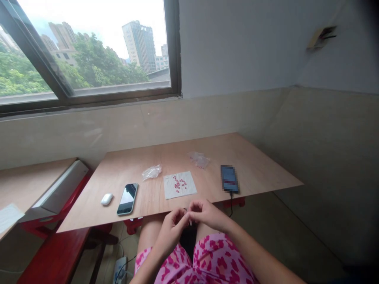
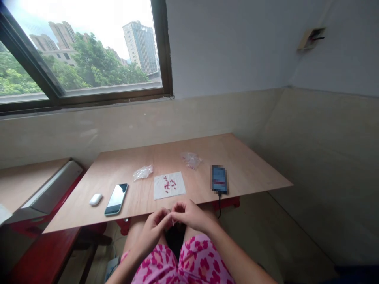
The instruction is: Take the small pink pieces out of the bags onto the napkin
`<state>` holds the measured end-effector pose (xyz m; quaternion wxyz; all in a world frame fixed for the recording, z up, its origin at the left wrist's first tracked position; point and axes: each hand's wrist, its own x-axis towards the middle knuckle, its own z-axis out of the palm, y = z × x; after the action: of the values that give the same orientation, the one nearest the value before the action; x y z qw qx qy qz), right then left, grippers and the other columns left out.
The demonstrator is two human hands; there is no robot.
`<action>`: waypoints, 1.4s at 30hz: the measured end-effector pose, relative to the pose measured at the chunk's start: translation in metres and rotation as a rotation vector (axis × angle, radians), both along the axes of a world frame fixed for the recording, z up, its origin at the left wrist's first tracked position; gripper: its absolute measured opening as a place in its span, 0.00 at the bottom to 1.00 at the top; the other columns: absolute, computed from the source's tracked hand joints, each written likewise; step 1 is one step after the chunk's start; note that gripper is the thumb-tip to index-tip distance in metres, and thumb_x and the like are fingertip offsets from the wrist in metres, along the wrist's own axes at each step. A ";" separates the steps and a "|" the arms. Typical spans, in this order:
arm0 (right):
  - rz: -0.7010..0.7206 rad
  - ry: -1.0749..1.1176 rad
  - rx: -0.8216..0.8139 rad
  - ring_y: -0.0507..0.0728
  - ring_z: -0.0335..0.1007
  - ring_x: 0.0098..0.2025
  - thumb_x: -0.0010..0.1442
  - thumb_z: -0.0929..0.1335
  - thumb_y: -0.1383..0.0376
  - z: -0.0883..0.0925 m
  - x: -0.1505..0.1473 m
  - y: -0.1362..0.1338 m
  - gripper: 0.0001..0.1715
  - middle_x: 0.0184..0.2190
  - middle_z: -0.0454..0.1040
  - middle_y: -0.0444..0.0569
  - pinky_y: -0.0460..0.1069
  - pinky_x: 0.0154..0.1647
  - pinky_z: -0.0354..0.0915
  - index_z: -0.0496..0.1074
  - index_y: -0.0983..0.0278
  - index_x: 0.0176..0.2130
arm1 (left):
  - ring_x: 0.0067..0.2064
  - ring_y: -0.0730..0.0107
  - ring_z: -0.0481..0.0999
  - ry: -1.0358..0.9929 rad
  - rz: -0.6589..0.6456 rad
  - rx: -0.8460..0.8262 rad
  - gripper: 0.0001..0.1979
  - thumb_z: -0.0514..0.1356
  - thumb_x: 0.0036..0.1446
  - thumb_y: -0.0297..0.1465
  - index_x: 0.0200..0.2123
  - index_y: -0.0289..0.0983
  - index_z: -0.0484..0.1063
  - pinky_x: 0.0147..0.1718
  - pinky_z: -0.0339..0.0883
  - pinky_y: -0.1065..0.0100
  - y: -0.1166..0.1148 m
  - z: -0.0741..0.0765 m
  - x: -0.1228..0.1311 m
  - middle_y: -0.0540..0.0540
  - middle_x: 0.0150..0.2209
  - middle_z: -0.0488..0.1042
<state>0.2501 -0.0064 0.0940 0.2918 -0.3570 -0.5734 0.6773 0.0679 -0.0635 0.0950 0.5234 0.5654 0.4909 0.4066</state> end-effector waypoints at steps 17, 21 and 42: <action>0.098 -0.014 -0.054 0.53 0.72 0.27 0.55 0.72 0.62 -0.003 -0.009 -0.013 0.10 0.23 0.74 0.43 0.48 0.32 0.67 0.69 0.64 0.28 | 0.32 0.65 0.70 0.005 -0.051 -0.020 0.16 0.56 0.65 0.39 0.26 0.39 0.68 0.34 0.64 0.66 -0.005 -0.021 0.000 0.47 0.27 0.72; -0.029 -0.234 0.205 0.50 0.64 0.24 0.49 0.68 0.72 -0.006 -0.014 -0.018 0.06 0.20 0.69 0.40 0.45 0.27 0.57 0.67 0.64 0.23 | 0.28 0.67 0.67 0.197 0.034 0.040 0.13 0.58 0.61 0.35 0.24 0.39 0.65 0.28 0.58 0.69 -0.007 -0.028 0.002 0.49 0.24 0.69; -0.111 -0.093 0.172 0.51 0.66 0.29 0.56 0.69 0.65 -0.020 -0.009 -0.009 0.06 0.27 0.68 0.40 0.45 0.32 0.64 0.65 0.62 0.33 | 0.64 0.44 0.66 0.454 0.017 0.395 0.40 0.71 0.51 0.38 0.65 0.43 0.61 0.62 0.61 0.48 -0.003 -0.024 -0.014 0.36 0.64 0.66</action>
<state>0.2414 -0.0151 0.0740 0.3312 -0.3928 -0.6218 0.5911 0.0543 -0.0664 0.0707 0.2768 0.7288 0.5115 0.3615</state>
